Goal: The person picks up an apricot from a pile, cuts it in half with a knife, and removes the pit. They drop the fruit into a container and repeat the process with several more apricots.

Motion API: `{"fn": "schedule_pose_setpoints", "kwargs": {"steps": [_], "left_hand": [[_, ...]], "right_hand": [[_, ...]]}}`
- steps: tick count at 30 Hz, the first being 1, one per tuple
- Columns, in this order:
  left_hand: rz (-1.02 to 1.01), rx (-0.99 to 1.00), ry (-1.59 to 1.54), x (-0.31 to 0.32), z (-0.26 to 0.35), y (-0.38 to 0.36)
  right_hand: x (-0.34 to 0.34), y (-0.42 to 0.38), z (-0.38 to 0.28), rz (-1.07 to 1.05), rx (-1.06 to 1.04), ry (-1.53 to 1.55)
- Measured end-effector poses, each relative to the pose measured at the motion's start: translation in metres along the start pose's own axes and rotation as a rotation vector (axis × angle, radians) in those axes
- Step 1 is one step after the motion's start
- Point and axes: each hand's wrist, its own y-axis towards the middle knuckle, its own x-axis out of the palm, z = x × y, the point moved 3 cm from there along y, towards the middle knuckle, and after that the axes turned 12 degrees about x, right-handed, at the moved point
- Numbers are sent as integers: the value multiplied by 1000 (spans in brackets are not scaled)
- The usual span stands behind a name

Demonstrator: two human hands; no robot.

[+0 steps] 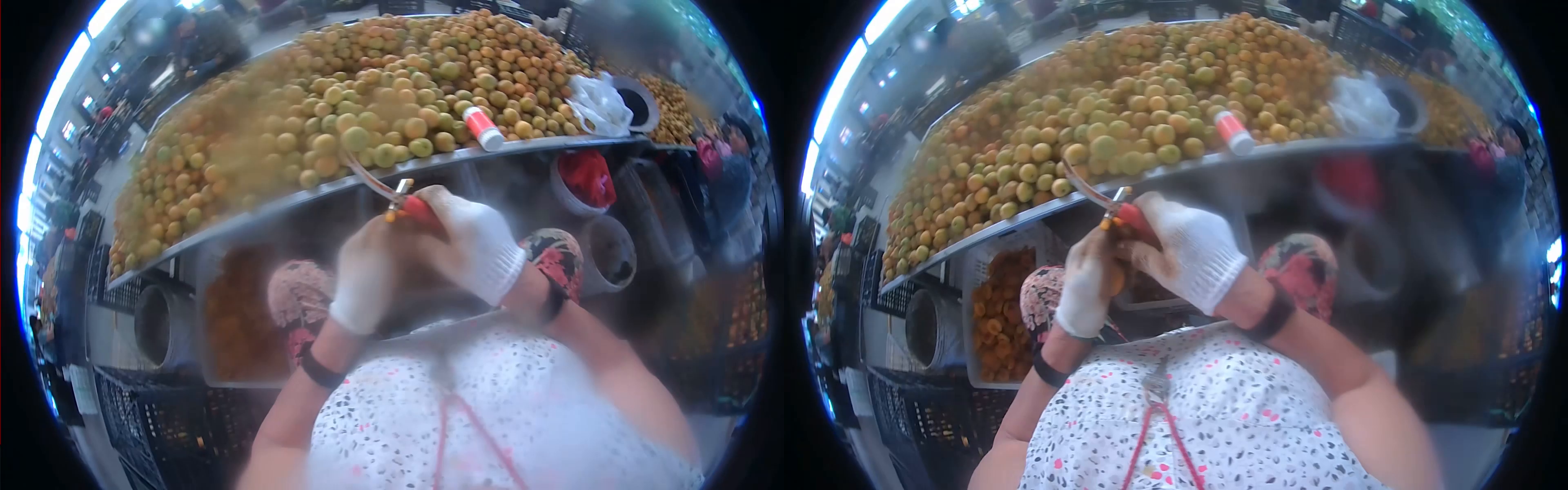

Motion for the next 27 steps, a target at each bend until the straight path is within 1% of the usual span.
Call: {"fn": "schedule_pose_setpoints", "kwargs": {"steps": [1, 2, 4, 5, 7, 8, 10, 11, 13, 14, 15, 16, 17, 18, 19, 20, 21, 23, 24, 25, 27], "left_hand": [[-79, 69, 120, 2, 6, 2], [-64, 74, 127, 1, 15, -1], [24, -233, -592, 3, 17, -4], [30, -221, -588, 2, 19, -4], [67, -274, -697, 0, 21, -5], [63, -276, -696, -3, 23, -5], [-16, -379, -1182, -1, 32, -4], [-21, -381, -1184, 0, 37, -4], [72, -462, -1030, -3, 43, -5], [70, -461, -1029, -4, 41, -5], [66, -378, -1012, -5, 39, -4], [60, -298, -999, -6, 38, -3], [51, -307, -1008, -7, 38, -3], [48, -264, -924, -9, 41, -1], [42, -224, -842, -10, 44, 0], [91, -263, -926, -9, 46, -1], [79, -275, -936, -7, 48, -2], [90, -263, -892, -9, 49, -1], [86, -266, -910, -8, 46, 0], [79, -267, -914, -6, 47, 1], [98, -255, -886, -4, 50, 2]], "right_hand": [[-3, -1, -6, 36, -13, -137], [-5, -4, -10, 34, -31, -135], [-5, -5, -14, 20, -42, -247], [-6, -6, -18, 25, -54, -246], [-9, -7, -24, 80, -34, -157], [-9, -8, -24, 82, -30, -156], [-14, -7, -23, 155, -80, 174], [-15, -7, -21, 158, -77, 172], [-18, -3, -13, 0, 34, 531], [-23, 1, -16, 44, -150, 374], [-25, 3, -16, 47, -149, 373], [-26, 3, -16, 73, -131, 171], [-28, 1, -14, 96, -105, -34], [-28, 0, -14, 97, -84, -45], [-27, 1, -12, 89, 30, 368], [-26, 1, -10, 89, 141, 782], [-32, 0, -15, 99, 157, 775], [-43, 0, -30, 23, 180, 934], [-39, 1, -29, -15, 156, 993], [-32, 1, -23, -9, 158, 989], [-19, 2, -12, -21, 298, 1103]]}}
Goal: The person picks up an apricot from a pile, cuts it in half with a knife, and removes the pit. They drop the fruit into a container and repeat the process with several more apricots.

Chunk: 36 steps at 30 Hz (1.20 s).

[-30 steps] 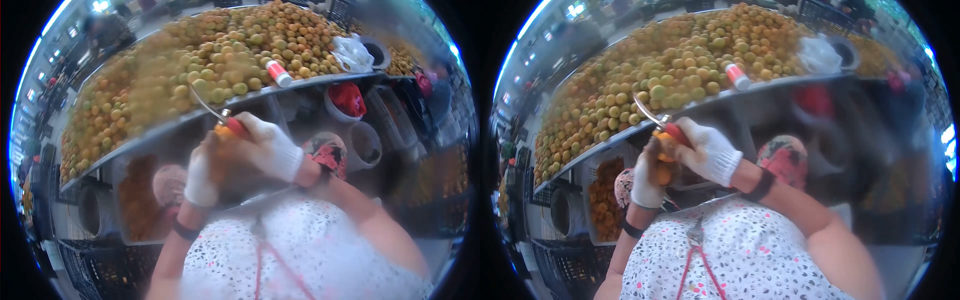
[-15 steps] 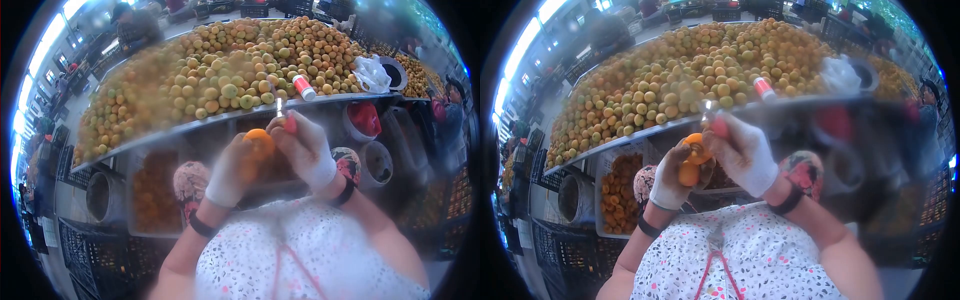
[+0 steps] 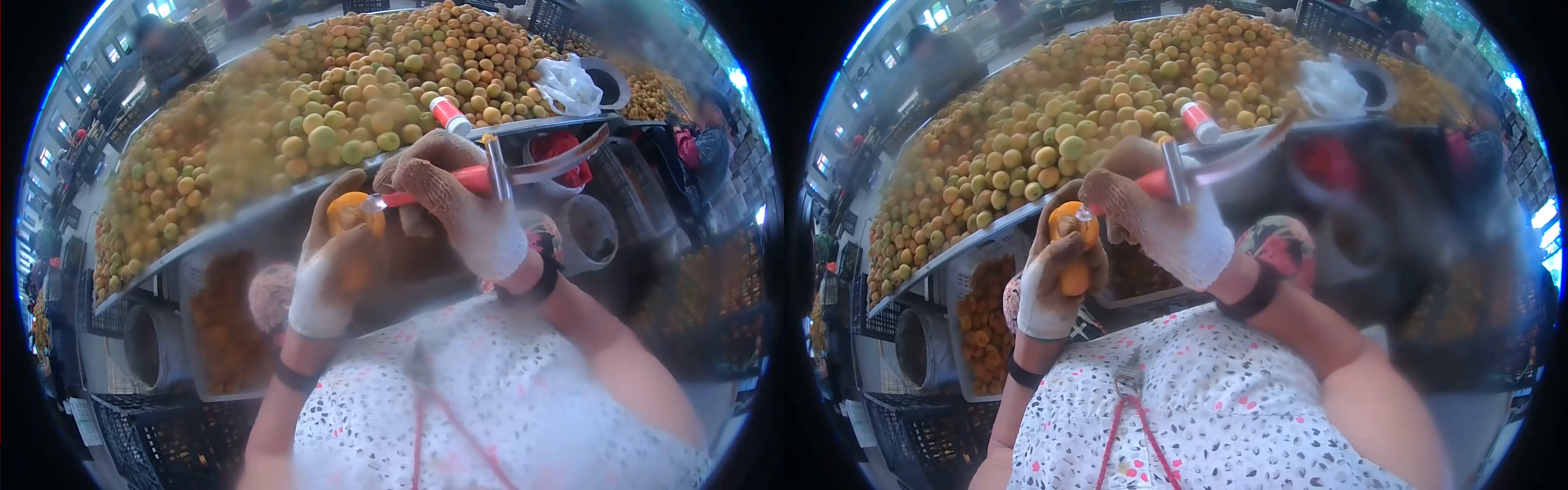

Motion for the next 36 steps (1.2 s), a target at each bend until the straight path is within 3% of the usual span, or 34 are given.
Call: {"fn": "schedule_pose_setpoints", "kwargs": {"steps": [1, 5, 7, 8, 10, 11, 13, 16, 17, 19, 21, 26, 28, 32, 34, 36], "left_hand": [[0, -3, -3, 1, -1, 0], [-7, 31, 67, 4, 3, -1], [-10, 39, 98, 4, 4, -2], [-26, 22, 66, 3, 5, -3], [-42, 8, 36, 4, 7, -7], [-40, 35, 154, 6, 10, -9], [-39, 56, 271, 9, 15, -10], [-57, 16, 302, 10, 16, -10], [-86, 102, 366, 11, 17, -9], [-115, 186, 429, 12, 20, -9], [-87, 23, 363, 11, 20, -9], [-76, 75, 265, 16, 20, -8], [-69, 41, 193, 16, 18, -7], [-80, 49, 247, 16, 18, -8], [-85, 31, 233, 16, 18, -9], [-104, 40, 209, 18, 18, -9]], "right_hand": [[0, 0, -5, -93, -83, -66], [-3, 1, -6, -100, -136, -288], [-2, 2, -7, -162, -347, -418], [-1, -1, -11, -161, -349, -418], [1, -7, -14, -156, -31, -343], [0, -4, -11, -159, -34, -342], [-2, -1, -5, -248, -304, -315], [2, -9, -11, -220, -171, -335], [3, -11, -16, -219, -170, -335], [2, -12, -16, -185, 70, -273], [3, -15, -15, -164, 41, -224], [1, -19, -18, -76, 44, -168], [0, -18, -14, -62, -266, -302], [0, -20, -18, -84, -213, -350], [-1, -19, -19, -63, 72, -159], [-3, -19, -20, -63, -31, -236]]}}
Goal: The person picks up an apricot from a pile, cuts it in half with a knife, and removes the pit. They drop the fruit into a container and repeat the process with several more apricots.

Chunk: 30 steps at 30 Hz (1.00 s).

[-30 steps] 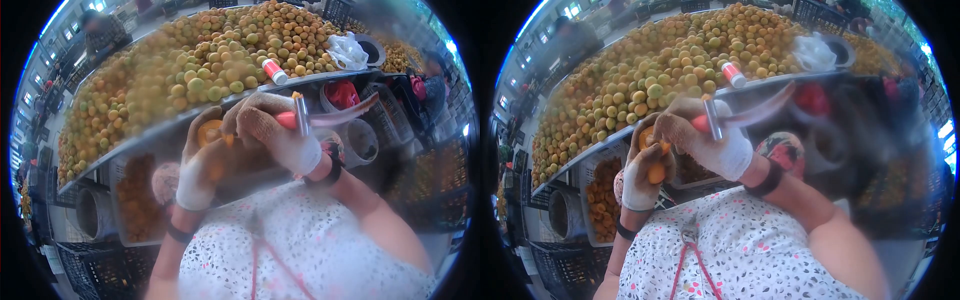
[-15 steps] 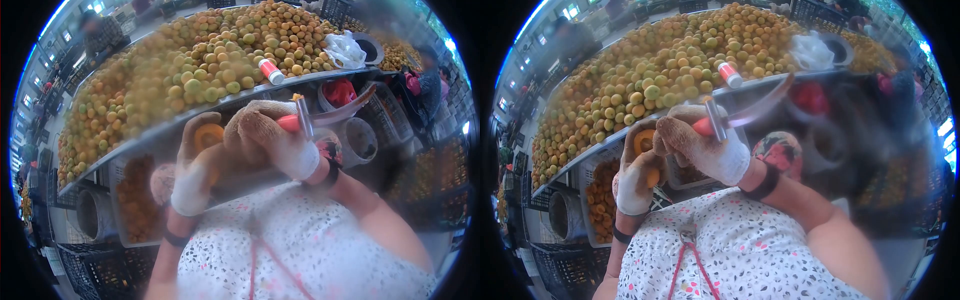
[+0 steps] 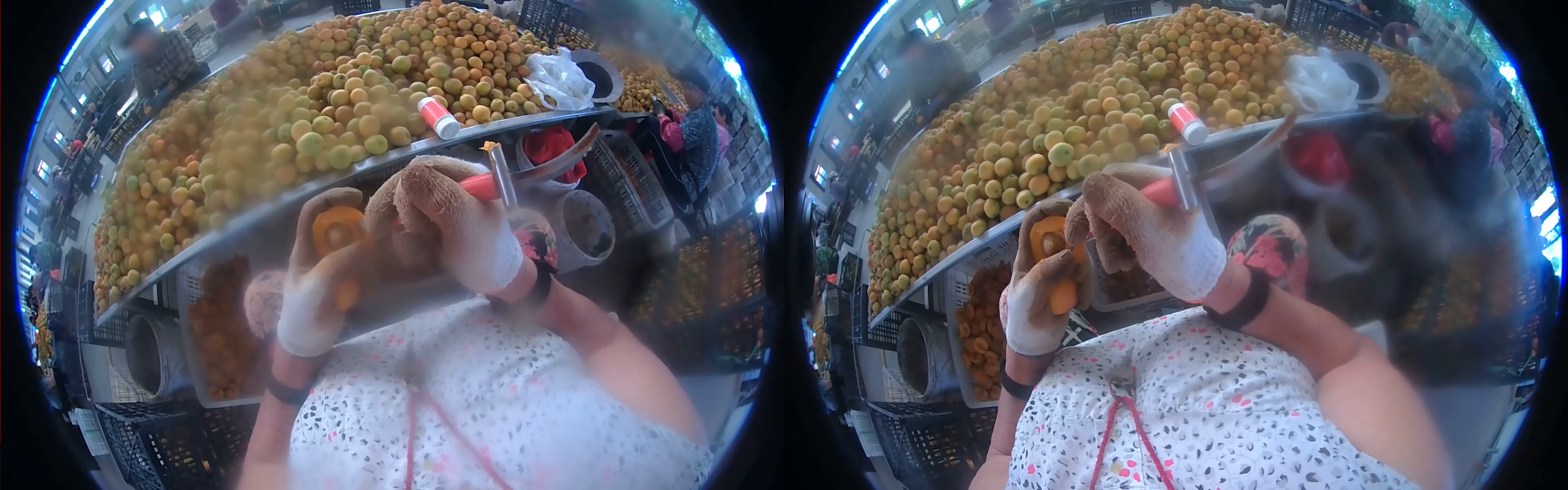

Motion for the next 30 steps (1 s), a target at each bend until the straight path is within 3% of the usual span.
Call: {"fn": "schedule_pose_setpoints", "kwargs": {"steps": [2, 4, 7, 11, 13, 15, 16, 18, 20, 22, 25, 30], "left_hand": [[45, 27, 15, 0, -9, 1], [90, 50, 28, -1, -9, 0], [6, 9, -123, -2, -4, -1], [-59, -5, -295, -5, -15, 3], [-35, -28, -338, -1, -21, 7], [40, 58, 10, 5, -25, 12], [38, 58, 8, 4, -21, 12], [-123, -97, -198, 4, -13, 7], [-115, -67, -240, 8, -14, 6], [-113, -27, -278, 11, -14, 7], [-64, -61, -344, 8, -31, 11], [60, -144, -186, 4, -54, 21]], "right_hand": [[-1, 2, 4, 14, -97, -78], [-1, 11, 19, -47, 77, 298], [-2, 16, 29, -84, 191, 555], [2, 12, 27, -80, 169, 582], [3, 5, 23, -3, 97, 221], [0, 7, 31, -6, 145, 220], [-2, 9, 34, -13, 191, 218], [-5, 12, 33, -50, 206, 336], [-5, 16, 44, -118, 324, 733], [-7, 18, 49, -136, 355, 789], [-11, 23, 64, -2, 458, 877], [-24, 34, 81, 89, 512, 1134]]}}
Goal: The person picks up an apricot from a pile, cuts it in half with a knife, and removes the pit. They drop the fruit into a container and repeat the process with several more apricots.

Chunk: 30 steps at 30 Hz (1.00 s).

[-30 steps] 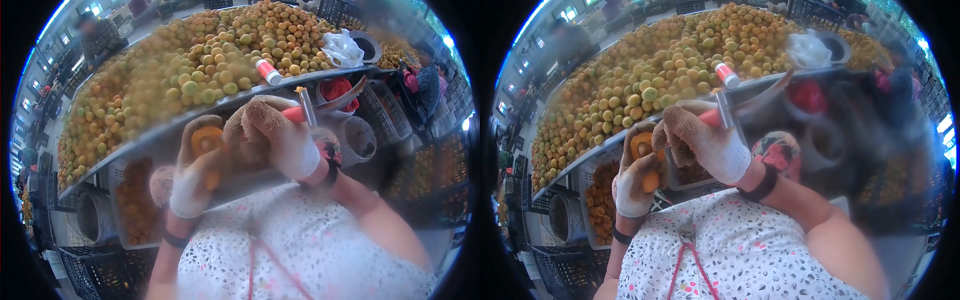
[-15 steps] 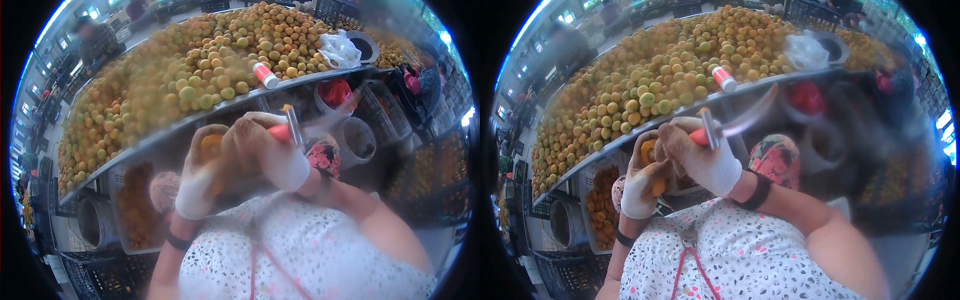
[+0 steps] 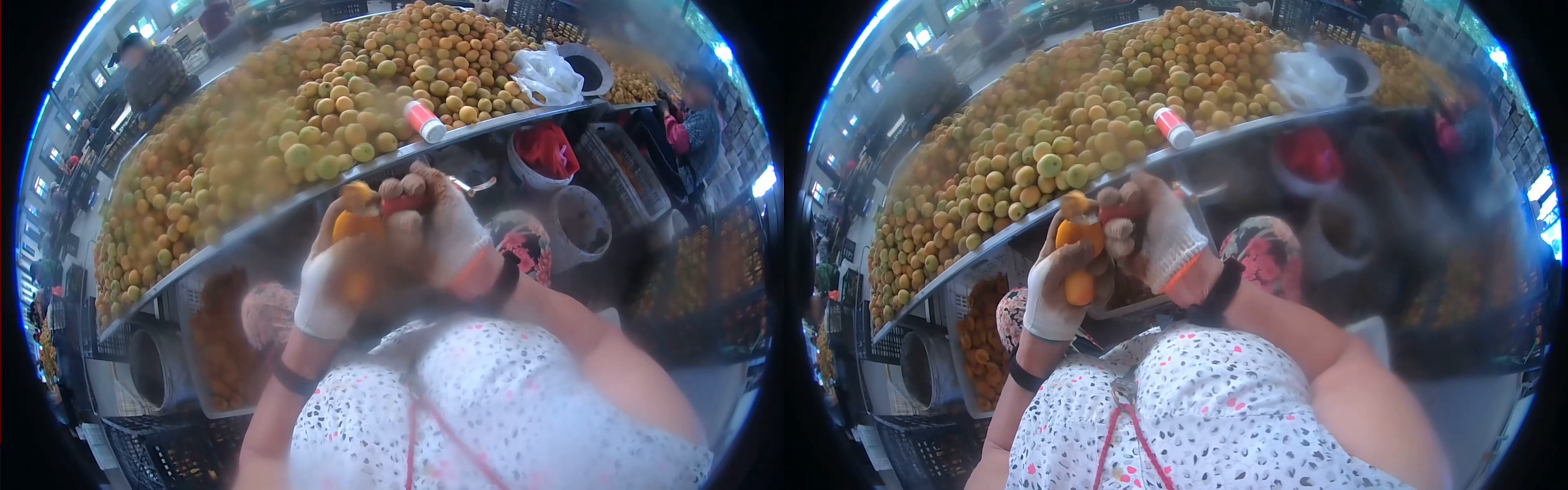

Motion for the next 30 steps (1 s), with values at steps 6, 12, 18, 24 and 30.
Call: {"fn": "schedule_pose_setpoints", "kwargs": {"steps": [6, 12, 18, 24, 30], "left_hand": [[-25, -110, -281, -8, -3, 6], [12, -63, -150, -4, 7, -6], [-150, 56, -216, -6, 36, -25], [-606, 491, 174, 35, 105, -63], [977, 17, -1194, 103, 149, -66]], "right_hand": [[9, -12, -25, 25, -328, -322], [15, -22, -9, 46, -644, -1176], [-6, -22, -16, 92, -457, -843], [-17, -34, -28, 207, -448, -797], [-10, -40, -24, 292, -388, -770]]}}
